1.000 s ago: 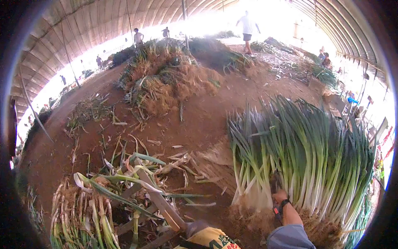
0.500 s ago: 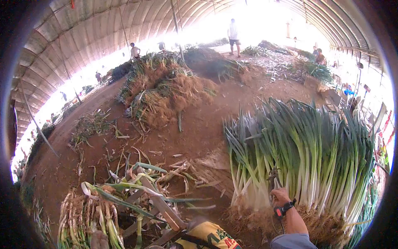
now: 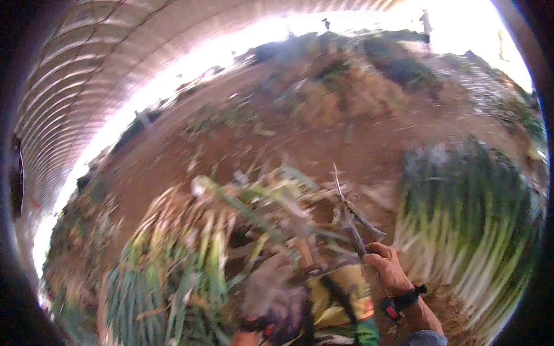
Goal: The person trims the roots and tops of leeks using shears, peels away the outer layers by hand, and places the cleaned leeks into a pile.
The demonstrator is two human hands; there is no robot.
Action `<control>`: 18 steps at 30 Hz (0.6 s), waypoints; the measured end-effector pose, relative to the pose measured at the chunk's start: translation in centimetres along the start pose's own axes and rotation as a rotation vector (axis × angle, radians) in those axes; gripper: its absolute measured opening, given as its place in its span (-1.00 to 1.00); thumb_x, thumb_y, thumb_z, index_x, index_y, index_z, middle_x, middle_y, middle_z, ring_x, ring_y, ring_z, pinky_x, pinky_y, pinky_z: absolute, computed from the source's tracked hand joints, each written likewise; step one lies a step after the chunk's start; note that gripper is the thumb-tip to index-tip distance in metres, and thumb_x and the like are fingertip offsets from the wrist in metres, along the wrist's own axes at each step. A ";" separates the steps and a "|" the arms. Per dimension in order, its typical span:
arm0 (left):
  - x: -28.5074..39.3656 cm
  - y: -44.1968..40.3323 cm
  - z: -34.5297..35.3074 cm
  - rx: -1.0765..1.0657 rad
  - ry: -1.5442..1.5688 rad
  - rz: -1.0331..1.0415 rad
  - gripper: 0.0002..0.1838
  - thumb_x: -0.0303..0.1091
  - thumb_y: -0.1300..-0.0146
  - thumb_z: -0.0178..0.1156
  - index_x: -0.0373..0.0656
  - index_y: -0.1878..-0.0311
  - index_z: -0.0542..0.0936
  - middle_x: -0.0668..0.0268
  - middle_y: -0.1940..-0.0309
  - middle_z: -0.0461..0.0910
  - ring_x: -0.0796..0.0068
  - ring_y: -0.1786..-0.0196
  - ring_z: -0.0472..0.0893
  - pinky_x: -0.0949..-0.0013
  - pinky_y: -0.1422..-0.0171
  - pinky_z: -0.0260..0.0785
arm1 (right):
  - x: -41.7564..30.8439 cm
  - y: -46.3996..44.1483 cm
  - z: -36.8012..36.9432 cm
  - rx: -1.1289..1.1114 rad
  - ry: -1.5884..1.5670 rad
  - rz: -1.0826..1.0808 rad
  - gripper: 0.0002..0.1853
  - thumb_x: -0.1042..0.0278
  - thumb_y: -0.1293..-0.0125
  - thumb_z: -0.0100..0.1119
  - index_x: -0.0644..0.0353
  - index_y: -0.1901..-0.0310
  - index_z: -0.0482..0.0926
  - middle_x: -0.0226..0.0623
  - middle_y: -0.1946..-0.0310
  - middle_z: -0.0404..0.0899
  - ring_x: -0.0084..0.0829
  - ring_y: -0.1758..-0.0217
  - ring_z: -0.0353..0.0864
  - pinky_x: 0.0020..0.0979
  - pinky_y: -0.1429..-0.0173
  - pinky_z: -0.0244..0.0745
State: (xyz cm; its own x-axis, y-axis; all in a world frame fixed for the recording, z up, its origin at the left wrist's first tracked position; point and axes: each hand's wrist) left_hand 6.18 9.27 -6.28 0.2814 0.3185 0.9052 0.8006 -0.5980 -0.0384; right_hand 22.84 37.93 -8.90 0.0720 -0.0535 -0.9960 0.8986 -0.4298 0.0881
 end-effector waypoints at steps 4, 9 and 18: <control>0.0 1.0 1.8 0.087 0.352 -0.221 -0.54 -0.11 -0.54 0.26 -0.22 -0.32 0.62 0.27 -0.10 0.68 0.56 0.01 0.65 0.36 -0.08 0.55 | -0.5 -1.2 8.3 -0.248 0.067 0.219 -0.73 0.33 -0.37 0.23 0.33 0.03 0.69 -0.32 0.30 0.65 -0.51 0.28 0.64 -0.40 0.15 0.56; -0.6 0.9 1.1 0.297 0.972 -0.415 -0.78 -0.24 -0.52 0.33 -0.16 -0.05 0.73 0.52 0.23 0.66 0.72 0.23 0.58 0.51 0.13 0.45 | -1.5 -1.1 12.4 -0.492 0.372 0.090 -0.59 0.28 -0.36 0.32 0.34 -0.16 0.62 -0.20 0.10 0.67 -0.36 0.17 0.68 -0.30 0.08 0.57; -3.8 0.8 0.8 0.398 0.839 -0.348 -0.75 -0.21 -0.49 0.31 -0.22 0.01 0.73 0.42 0.19 0.69 0.61 0.20 0.59 0.41 0.04 0.48 | 0.6 -2.9 14.9 -0.315 1.018 -0.781 0.10 0.25 0.07 0.67 0.39 -0.50 0.25 0.13 -0.35 0.42 0.21 -0.43 0.38 0.06 -0.47 0.39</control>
State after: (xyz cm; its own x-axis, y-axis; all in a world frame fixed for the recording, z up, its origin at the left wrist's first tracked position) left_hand 6.22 8.19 -10.06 -0.3464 -0.2868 0.8932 0.9299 -0.2304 0.2867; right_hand 13.85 25.65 -9.46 -0.3411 0.8674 -0.3623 0.9033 0.1957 -0.3819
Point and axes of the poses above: each hand's wrist, its own y-axis away from the middle knuckle, its own z-axis out of the palm, x = y × z
